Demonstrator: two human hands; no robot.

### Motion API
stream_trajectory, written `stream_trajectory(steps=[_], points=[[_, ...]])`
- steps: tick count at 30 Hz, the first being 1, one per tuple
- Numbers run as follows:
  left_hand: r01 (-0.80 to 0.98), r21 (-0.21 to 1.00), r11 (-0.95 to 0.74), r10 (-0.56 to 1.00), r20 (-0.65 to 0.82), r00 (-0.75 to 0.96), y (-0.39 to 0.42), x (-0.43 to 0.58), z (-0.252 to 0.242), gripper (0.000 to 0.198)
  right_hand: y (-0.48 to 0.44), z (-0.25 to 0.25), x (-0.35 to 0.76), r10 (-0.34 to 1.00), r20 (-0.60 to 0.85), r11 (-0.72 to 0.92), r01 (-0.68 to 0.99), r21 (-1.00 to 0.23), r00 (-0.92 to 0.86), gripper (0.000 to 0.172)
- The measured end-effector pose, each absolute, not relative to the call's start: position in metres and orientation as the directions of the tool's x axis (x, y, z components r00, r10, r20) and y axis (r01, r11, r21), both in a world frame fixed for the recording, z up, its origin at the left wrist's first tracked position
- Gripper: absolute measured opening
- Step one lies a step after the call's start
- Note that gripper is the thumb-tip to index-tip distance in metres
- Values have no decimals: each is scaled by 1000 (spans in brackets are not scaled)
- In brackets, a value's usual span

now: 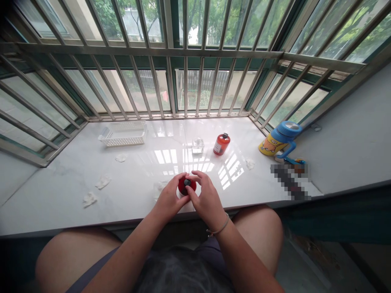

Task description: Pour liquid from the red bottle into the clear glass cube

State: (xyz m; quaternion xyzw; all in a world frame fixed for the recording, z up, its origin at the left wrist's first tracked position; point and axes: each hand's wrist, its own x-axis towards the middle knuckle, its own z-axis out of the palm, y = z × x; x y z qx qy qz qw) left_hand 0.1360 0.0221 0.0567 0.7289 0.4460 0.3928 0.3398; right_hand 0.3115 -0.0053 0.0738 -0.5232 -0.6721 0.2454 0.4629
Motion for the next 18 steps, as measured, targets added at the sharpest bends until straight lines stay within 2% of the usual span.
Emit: stream_trajectory(steps=[8, 12, 15, 18], points=[[422, 803, -420, 906, 346, 244, 19, 144, 47, 58, 1, 69, 308, 886, 463, 355, 629, -691, 8, 22], [461, 716, -525, 850, 468, 242, 5, 143, 52, 75, -2, 71, 313, 857, 514, 393, 635, -665, 8, 18], [482, 585, -652, 745, 614, 263, -12, 125, 61, 80, -3, 79, 339, 841, 526, 314, 679, -664, 126, 20], [571, 545, -614, 728, 671, 142, -20, 96, 61, 77, 4, 86, 381, 827, 485, 160, 708, -688, 285, 34]])
